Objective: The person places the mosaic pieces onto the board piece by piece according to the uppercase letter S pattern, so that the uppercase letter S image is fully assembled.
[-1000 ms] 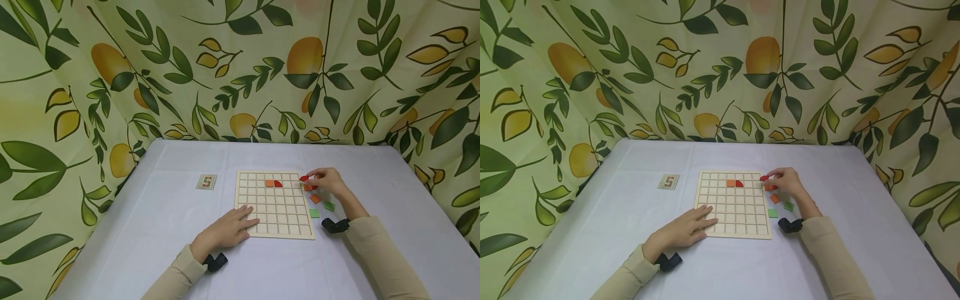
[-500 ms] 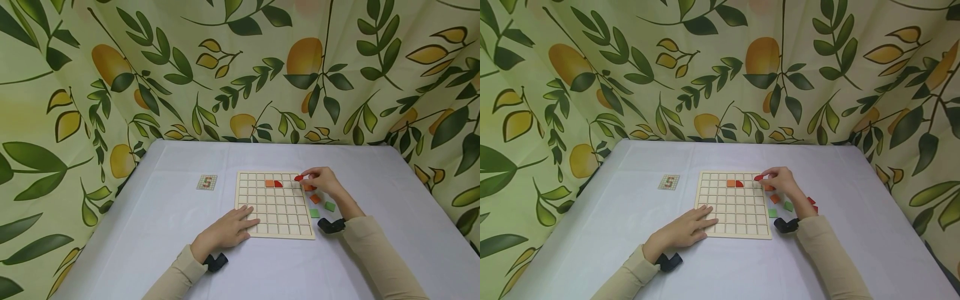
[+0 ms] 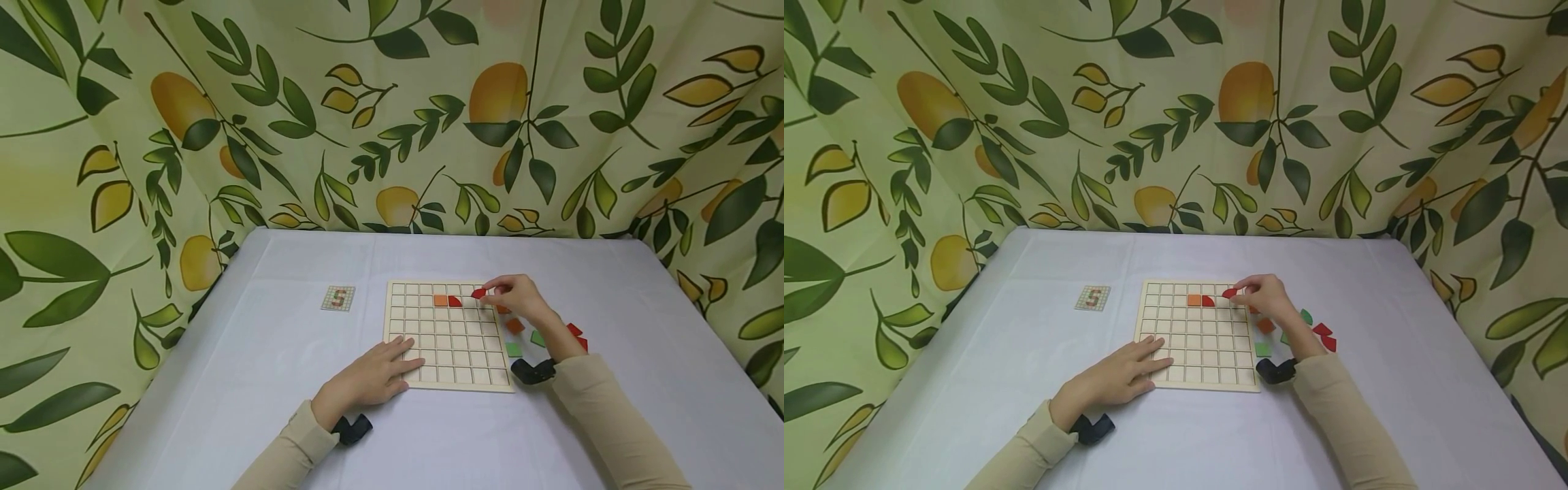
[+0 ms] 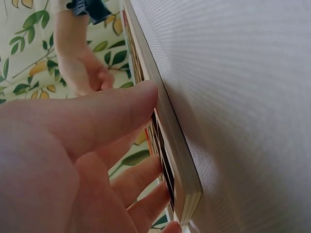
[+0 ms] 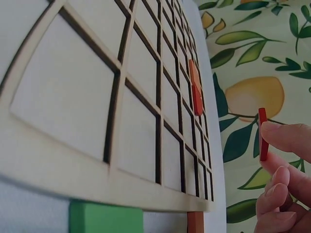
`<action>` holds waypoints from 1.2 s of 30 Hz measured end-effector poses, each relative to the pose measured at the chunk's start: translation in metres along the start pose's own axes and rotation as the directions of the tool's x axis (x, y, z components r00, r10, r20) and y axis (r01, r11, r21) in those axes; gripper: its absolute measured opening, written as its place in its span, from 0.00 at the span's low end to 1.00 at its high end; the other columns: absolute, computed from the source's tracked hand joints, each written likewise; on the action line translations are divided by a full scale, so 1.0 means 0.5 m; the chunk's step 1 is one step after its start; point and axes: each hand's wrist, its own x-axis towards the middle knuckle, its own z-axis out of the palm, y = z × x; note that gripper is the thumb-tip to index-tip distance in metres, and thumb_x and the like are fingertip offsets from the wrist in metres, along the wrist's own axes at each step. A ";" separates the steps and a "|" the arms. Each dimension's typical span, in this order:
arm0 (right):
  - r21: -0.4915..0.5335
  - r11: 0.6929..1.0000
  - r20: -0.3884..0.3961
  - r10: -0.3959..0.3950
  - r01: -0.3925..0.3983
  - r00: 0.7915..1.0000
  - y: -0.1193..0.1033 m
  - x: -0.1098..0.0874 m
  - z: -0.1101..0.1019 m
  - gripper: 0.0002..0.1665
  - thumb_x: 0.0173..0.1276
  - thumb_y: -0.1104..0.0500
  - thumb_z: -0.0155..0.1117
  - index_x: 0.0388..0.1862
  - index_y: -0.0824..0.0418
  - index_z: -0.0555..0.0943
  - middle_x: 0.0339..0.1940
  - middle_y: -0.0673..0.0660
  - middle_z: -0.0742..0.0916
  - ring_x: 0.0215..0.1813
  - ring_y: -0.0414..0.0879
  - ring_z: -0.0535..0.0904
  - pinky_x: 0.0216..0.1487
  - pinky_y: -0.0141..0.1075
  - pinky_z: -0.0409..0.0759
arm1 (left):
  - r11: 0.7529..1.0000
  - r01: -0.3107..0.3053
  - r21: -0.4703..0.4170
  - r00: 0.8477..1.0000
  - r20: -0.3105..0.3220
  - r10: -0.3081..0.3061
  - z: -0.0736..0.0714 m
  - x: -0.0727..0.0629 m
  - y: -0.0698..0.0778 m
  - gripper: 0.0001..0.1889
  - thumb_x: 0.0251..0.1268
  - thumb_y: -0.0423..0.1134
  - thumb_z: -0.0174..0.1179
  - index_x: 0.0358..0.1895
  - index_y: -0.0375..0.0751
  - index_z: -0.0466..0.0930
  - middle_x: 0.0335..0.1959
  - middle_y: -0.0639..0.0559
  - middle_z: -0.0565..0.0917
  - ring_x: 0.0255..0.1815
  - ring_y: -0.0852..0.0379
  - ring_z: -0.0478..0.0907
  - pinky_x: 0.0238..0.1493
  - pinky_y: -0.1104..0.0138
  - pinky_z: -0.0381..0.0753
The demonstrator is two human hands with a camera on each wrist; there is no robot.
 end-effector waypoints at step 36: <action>-0.011 0.988 0.014 -0.156 0.156 0.988 -0.028 0.007 0.056 0.19 0.59 0.61 0.70 0.47 0.71 0.83 0.21 0.48 0.75 0.29 0.42 0.67 0.26 0.29 0.65 | 1.000 -0.008 0.019 1.000 -0.005 0.008 0.001 0.000 -0.003 0.24 0.72 0.45 0.51 0.71 0.55 0.66 0.77 0.45 0.60 0.79 0.45 0.55 0.77 0.51 0.61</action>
